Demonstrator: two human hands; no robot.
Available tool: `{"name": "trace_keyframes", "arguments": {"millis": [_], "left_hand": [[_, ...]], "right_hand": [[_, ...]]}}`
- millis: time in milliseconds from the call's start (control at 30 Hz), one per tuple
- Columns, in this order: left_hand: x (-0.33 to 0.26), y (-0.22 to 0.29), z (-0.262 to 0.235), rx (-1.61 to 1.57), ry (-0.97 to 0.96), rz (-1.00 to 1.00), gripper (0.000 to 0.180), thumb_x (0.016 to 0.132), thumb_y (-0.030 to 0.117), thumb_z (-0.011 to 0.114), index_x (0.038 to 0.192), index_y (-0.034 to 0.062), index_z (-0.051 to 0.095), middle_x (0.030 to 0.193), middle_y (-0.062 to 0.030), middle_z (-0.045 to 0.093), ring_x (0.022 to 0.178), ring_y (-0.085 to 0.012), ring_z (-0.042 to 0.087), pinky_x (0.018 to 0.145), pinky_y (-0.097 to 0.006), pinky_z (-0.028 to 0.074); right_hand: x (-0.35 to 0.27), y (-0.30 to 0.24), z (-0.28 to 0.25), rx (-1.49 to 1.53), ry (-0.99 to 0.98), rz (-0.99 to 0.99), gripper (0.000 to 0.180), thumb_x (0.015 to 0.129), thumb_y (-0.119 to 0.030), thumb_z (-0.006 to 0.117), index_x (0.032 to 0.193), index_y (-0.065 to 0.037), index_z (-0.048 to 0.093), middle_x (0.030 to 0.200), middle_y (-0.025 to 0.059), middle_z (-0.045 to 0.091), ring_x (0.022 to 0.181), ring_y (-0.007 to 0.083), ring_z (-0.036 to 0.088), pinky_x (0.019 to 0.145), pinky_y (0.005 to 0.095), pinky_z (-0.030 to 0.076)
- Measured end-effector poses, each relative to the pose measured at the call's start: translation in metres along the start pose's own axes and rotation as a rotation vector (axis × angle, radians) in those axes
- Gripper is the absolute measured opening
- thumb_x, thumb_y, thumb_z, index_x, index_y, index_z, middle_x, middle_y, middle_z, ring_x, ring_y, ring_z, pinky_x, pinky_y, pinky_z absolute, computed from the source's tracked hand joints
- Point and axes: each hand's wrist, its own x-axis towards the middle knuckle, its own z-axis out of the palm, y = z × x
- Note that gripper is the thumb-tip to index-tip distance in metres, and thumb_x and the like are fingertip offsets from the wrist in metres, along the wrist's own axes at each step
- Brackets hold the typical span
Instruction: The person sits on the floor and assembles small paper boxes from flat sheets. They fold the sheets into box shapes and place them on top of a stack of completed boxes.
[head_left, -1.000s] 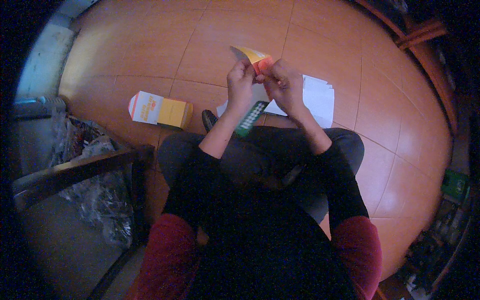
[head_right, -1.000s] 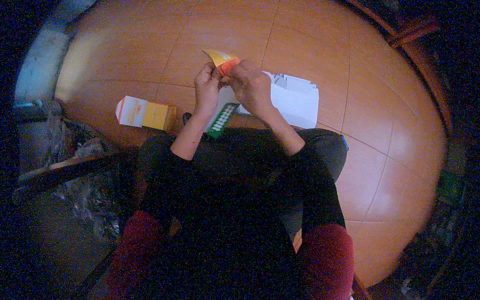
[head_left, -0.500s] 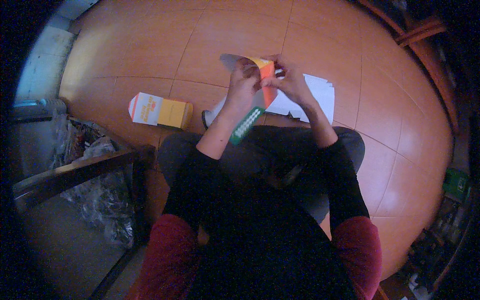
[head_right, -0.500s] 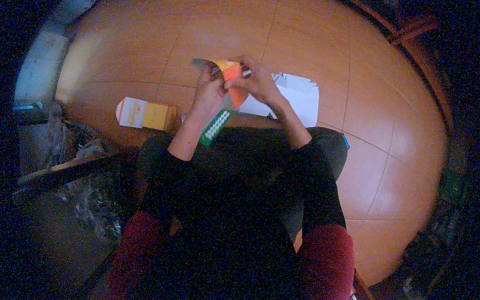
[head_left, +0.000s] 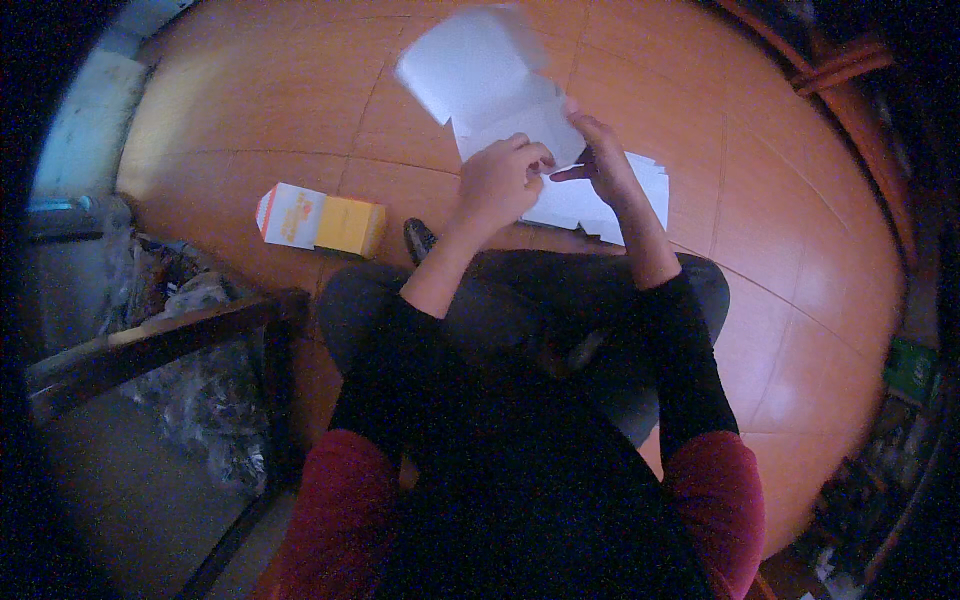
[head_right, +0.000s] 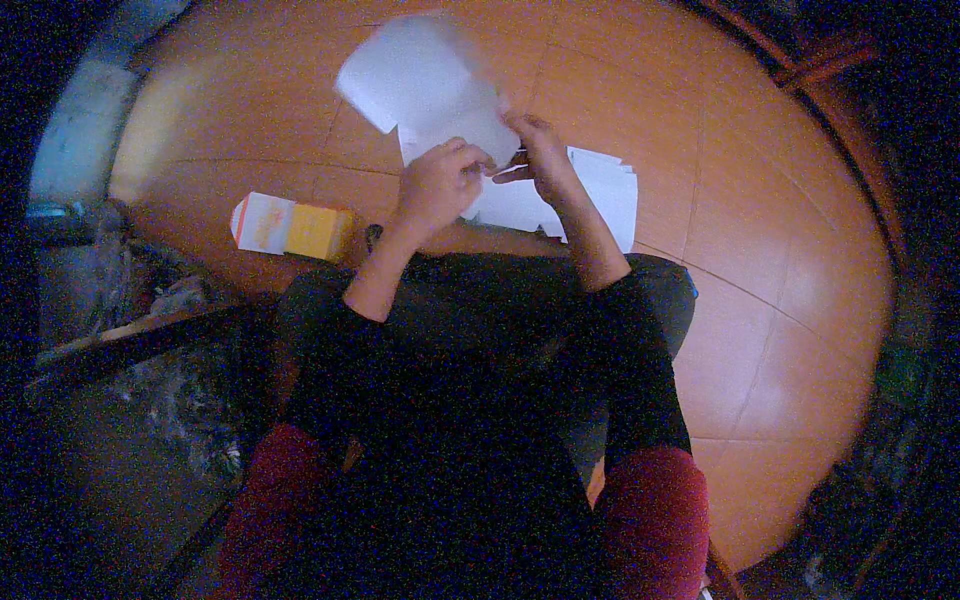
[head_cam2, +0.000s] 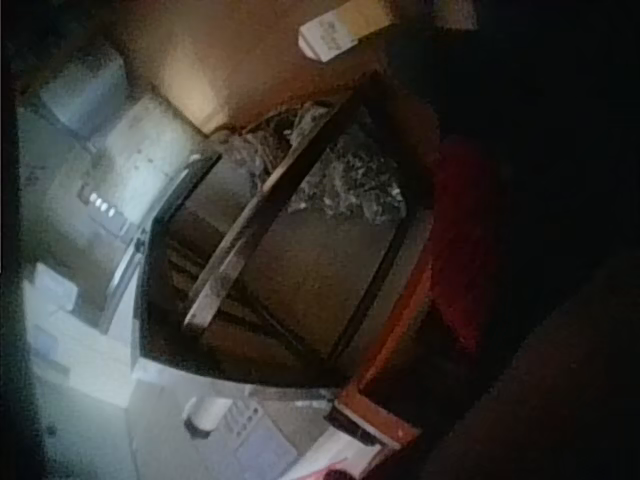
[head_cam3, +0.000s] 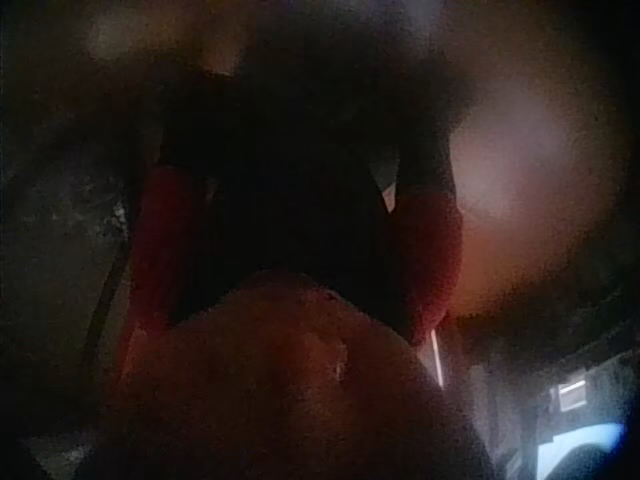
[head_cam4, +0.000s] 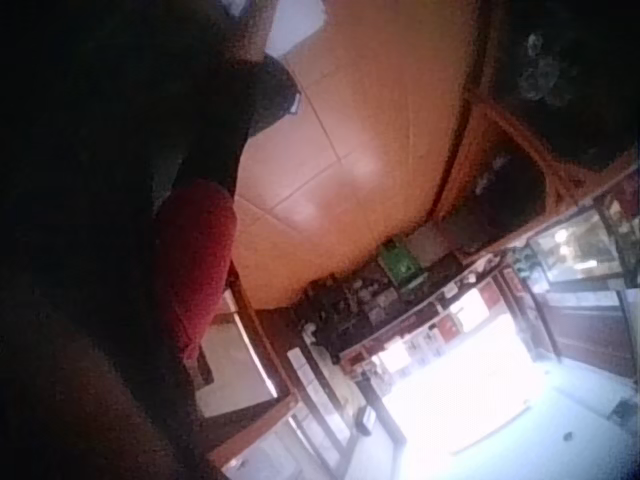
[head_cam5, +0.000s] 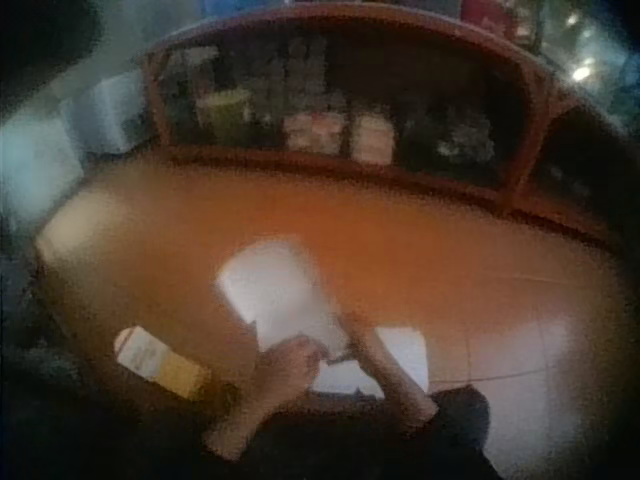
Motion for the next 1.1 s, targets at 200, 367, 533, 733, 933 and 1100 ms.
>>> {"name": "trace_keyframes", "arguments": {"millis": [200, 367, 533, 733, 933, 1100], "left_hand": [[0.003, 0.011, 0.004, 0.124, 0.192, -0.156, 0.014, 0.073, 0.021, 0.054, 0.07, 0.0064, 0.055, 0.067, -0.0094, 0.053, 0.06, -0.0276, 0.054, 0.054, -0.038, 0.043], [0.004, 0.0, 0.014, -0.377, 0.175, -0.479, 0.01, 0.073, 0.012, 0.056, 0.072, 0.0026, 0.055, 0.068, -0.0108, 0.057, 0.06, -0.0202, 0.057, 0.053, -0.03, 0.046], [0.004, -0.006, 0.012, -1.224, -0.011, -0.805, 0.007, 0.071, 0.006, 0.057, 0.075, 0.0007, 0.055, 0.068, -0.0074, 0.057, 0.063, -0.0145, 0.057, 0.058, -0.023, 0.048], [0.002, -0.011, 0.019, -1.193, 0.035, -0.828, 0.011, 0.07, 0.006, 0.062, 0.073, -0.0033, 0.056, 0.067, -0.0072, 0.057, 0.056, -0.0131, 0.055, 0.053, -0.02, 0.047], [-0.001, -0.008, 0.032, -1.213, 0.154, -0.792, 0.01, 0.069, 0.008, 0.062, 0.074, 0.0023, 0.054, 0.068, -0.0042, 0.056, 0.06, -0.0128, 0.054, 0.056, -0.023, 0.045], [-0.001, -0.012, 0.039, -1.313, 0.287, -0.786, 0.012, 0.068, 0.002, 0.061, 0.075, -0.0004, 0.053, 0.071, -0.0059, 0.055, 0.062, -0.0135, 0.055, 0.058, -0.023, 0.047]], "right_hand": [[0.011, 0.007, -0.008, -0.063, 0.057, -0.144, 0.024, 0.077, -0.019, 0.052, 0.083, 0.004, 0.054, 0.073, 0.0111, 0.057, 0.057, 0.0192, 0.057, 0.048, 0.0296, 0.051], [0.009, 0.012, -0.002, -0.741, 0.185, -0.593, 0.014, 0.072, -0.014, 0.056, 0.076, -0.001, 0.06, 0.073, 0.0126, 0.057, 0.064, 0.023, 0.057, 0.055, 0.0334, 0.047], [-0.009, 0.004, 0.013, -1.058, 0.173, -0.73, 0.013, 0.066, -0.009, 0.058, 0.077, -0.005, 0.062, 0.076, 0.0132, 0.058, 0.07, 0.0297, 0.055, 0.063, 0.0345, 0.044], [-0.005, 0.003, 0.007, -0.908, 0.129, -0.605, 0.012, 0.07, -0.005, 0.058, 0.081, 0.001, 0.061, 0.072, 0.0117, 0.06, 0.066, 0.0193, 0.058, 0.059, 0.0274, 0.044], [0.002, 0.013, 0.006, -0.524, 0.187, -0.467, 0.01, 0.064, -0.001, 0.06, 0.075, 0.0, 0.062, 0.066, 0.0092, 0.06, 0.059, 0.0136, 0.056, 0.055, 0.025, 0.044], [0.006, 0.017, 0.007, -0.413, 0.177, -0.414, 0.01, 0.065, 0.0, 0.06, 0.074, 0.002, 0.061, 0.064, 0.0063, 0.059, 0.057, 0.0109, 0.053, 0.054, 0.0227, 0.043]]}}
